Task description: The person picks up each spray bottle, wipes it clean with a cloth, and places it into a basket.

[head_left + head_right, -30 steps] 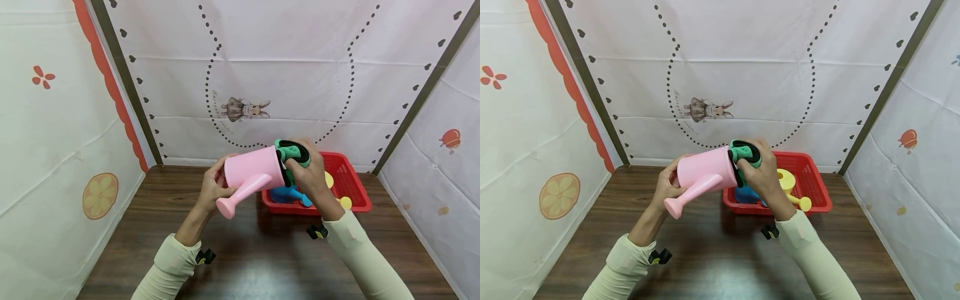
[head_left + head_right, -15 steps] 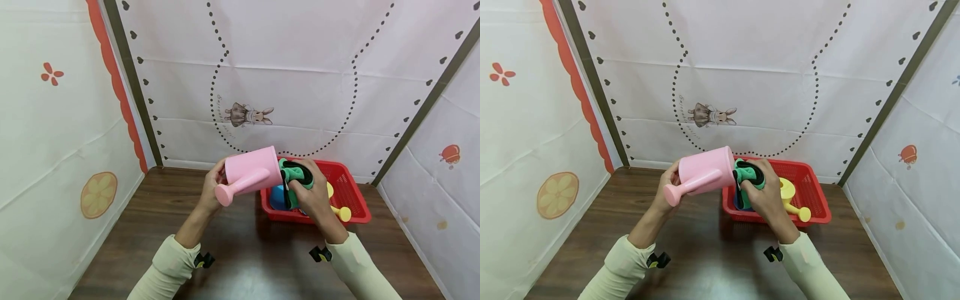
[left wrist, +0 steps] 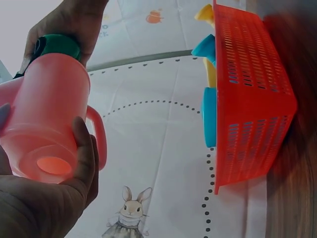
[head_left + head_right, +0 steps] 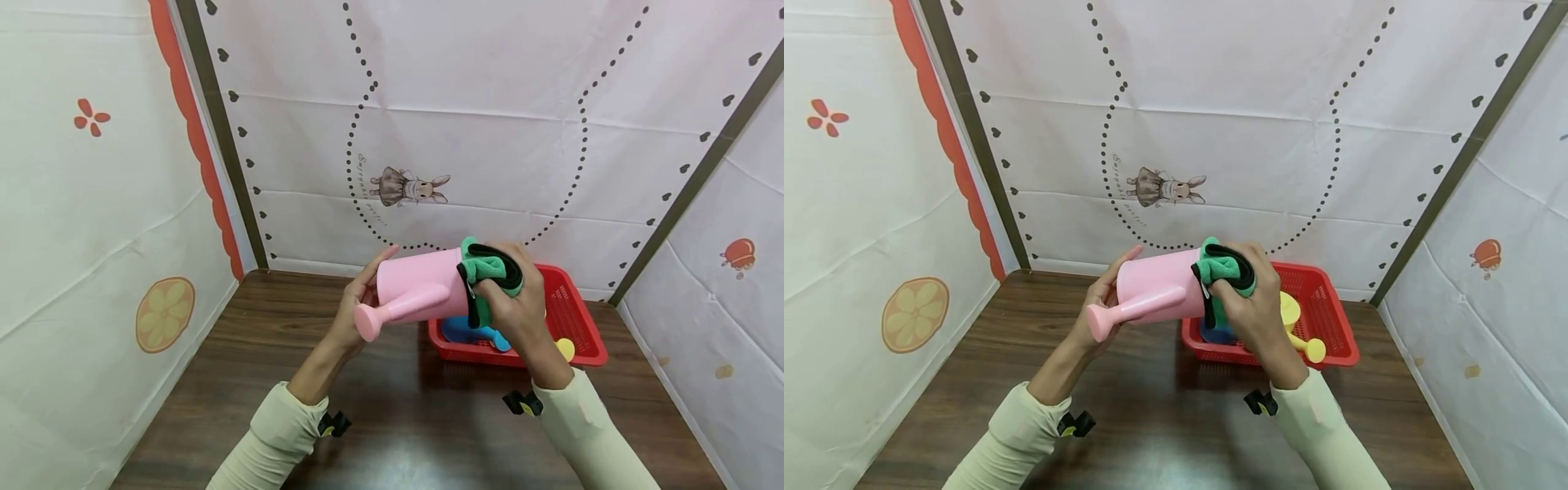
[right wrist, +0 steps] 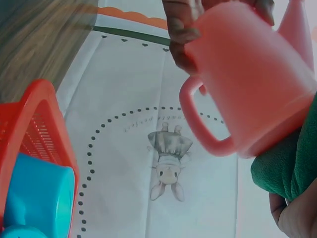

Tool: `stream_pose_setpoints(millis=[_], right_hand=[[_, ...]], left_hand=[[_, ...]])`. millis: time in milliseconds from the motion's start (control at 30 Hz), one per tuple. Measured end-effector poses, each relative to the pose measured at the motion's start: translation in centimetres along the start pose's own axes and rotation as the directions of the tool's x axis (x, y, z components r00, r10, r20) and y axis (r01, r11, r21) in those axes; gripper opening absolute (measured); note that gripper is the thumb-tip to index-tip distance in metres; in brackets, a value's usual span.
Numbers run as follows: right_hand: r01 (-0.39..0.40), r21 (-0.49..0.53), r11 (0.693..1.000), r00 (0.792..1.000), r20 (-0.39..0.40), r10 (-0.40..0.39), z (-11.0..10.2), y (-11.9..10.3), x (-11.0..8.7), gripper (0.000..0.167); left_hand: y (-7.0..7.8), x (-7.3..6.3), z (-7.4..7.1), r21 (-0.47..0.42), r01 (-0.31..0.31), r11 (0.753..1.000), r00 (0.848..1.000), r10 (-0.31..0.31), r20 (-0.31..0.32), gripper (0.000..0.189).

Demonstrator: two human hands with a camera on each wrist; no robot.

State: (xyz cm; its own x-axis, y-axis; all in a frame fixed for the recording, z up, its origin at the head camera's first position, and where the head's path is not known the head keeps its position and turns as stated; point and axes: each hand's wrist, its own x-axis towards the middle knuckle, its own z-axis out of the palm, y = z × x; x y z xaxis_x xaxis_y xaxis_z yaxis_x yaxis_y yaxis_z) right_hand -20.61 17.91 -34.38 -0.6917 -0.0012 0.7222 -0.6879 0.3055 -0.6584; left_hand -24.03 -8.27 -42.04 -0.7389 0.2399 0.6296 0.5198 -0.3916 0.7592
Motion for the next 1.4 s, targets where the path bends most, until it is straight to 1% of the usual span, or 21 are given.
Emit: stream_pose_setpoints(millis=[133, 267, 367, 433, 500, 600, 667, 733, 833, 1033, 1167, 1300, 1400], right_hand=[[-0.021, 0.014, 1.0, 1.0, -0.011, 0.021, 0.0, 0.6, 0.5, 0.041], [-0.048, 0.007, 0.999, 0.999, -0.005, 0.048, -0.2, 1.6, 0.5, 0.039], [-0.078, -0.015, 0.997, 0.997, 0.001, 0.078, -0.3, 2.2, 0.0, 0.038], [-0.098, -0.045, 0.994, 0.995, 0.006, 0.098, -0.4, 2.5, -0.4, 0.038], [-0.112, -0.071, 0.991, 0.993, 0.02, 0.114, -0.5, 2.6, -0.9, 0.041], [-0.125, -0.098, 0.987, 0.991, 0.042, 0.129, -0.6, 2.5, -1.6, 0.044], [-0.124, -0.101, 0.987, 0.99, 0.051, 0.13, -0.7, 2.4, -1.9, 0.047], [-0.118, -0.104, 0.987, 0.991, 0.051, 0.124, -0.7, 2.2, -2.2, 0.048], [-0.088, -0.098, 0.991, 0.994, 0.052, 0.094, -0.7, 1.8, -2.3, 0.05], [-0.013, -0.069, 0.998, 0.999, 0.039, 0.016, -0.6, 0.8, -1.7, 0.049], [0.021, -0.023, 1.0, 1.0, 0.008, -0.021, -0.6, 0.4, -0.9, 0.047], [0.06, 0.003, 0.998, 0.998, -0.02, -0.06, -0.6, 0.4, -0.2, 0.043], [0.057, 0.005, 0.998, 0.998, -0.029, -0.056, -0.6, 0.5, 0.2, 0.041]], left_hand=[[0.1, 0.1, 0.2, -0.018, -0.015, 1.0, 1.0, 0.015, 0.013, 0.113], [0.3, 0.2, 0.5, -0.048, -0.003, 0.999, 1.0, 0.003, 0.004, 0.101], [0.5, 0.3, 0.7, -0.054, 0.036, 0.998, 0.999, -0.038, -0.022, 0.082], [0.8, 0.4, 0.9, -0.049, 0.073, 0.996, 0.996, -0.075, -0.044, 0.075], [0.9, 0.5, 0.9, -0.05, 0.115, 0.992, 0.991, -0.118, -0.067, 0.073], [1.2, 0.7, 1.0, -0.054, 0.176, 0.983, 0.978, -0.181, -0.099, 0.073], [1.3, 0.9, 1.1, -0.063, 0.206, 0.976, 0.971, -0.212, -0.111, 0.074], [1.4, 1.0, 1.1, -0.073, 0.227, 0.971, 0.965, -0.234, -0.115, 0.076], [1.4, 1.1, 1.1, -0.09, 0.236, 0.968, 0.963, -0.245, -0.11, 0.08], [0.9, 0.9, 1.3, -0.095, 0.258, 0.962, 0.959, -0.266, -0.095, 0.084], [0.6, 0.5, 1.5, -0.117, 0.254, 0.96, 0.963, -0.262, -0.059, 0.08], [0.7, 0.2, 1.8, -0.148, 0.241, 0.959, 0.969, -0.246, -0.02, 0.075], [0.8, 0.1, 2.0, -0.16, 0.238, 0.958, 0.97, -0.242, -0.011, 0.071]])
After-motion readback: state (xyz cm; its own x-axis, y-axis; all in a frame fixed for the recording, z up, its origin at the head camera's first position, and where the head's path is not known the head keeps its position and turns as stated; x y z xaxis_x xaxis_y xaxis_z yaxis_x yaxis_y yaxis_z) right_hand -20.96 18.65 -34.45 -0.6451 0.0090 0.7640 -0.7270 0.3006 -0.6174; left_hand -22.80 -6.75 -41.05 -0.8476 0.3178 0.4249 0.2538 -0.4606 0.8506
